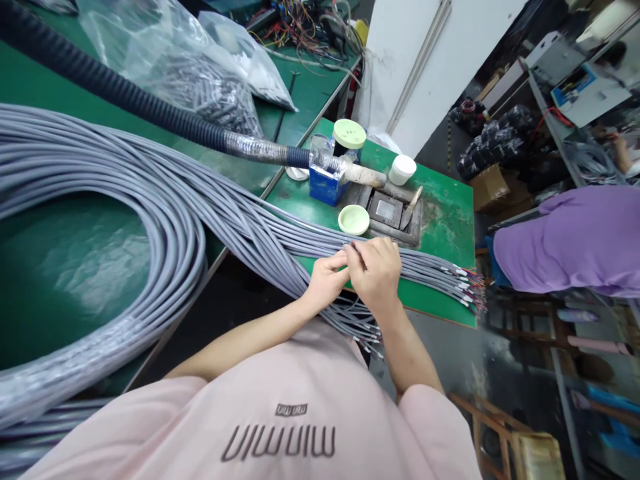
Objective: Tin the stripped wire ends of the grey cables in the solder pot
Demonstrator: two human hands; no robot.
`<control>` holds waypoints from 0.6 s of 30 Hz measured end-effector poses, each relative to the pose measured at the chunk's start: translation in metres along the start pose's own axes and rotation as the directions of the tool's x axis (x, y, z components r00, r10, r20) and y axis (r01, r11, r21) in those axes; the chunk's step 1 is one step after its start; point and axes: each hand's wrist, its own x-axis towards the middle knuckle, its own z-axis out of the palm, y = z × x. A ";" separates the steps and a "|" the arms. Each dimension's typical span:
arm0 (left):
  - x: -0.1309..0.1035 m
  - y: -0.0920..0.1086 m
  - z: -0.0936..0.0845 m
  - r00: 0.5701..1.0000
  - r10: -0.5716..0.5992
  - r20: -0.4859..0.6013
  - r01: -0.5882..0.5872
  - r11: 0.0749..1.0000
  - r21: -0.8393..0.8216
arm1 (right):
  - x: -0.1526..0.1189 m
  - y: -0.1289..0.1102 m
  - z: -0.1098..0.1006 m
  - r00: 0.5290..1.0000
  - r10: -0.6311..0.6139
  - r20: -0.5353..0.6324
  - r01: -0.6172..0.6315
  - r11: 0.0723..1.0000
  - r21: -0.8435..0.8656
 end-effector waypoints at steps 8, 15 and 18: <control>0.002 -0.003 -0.004 0.980 -0.199 0.021 0.199 0.951 -0.236 | -0.008 0.002 -0.013 0.999 0.028 0.040 -0.035 0.981 0.192; 0.008 0.002 -0.013 0.899 -0.367 0.238 0.435 0.689 -0.579 | -0.011 0.037 -0.032 0.989 -0.112 0.094 0.086 0.966 0.245; 0.010 0.006 -0.017 0.875 -0.367 0.317 0.484 0.614 -0.624 | -0.021 0.042 -0.028 0.958 -0.263 0.114 0.235 0.948 0.214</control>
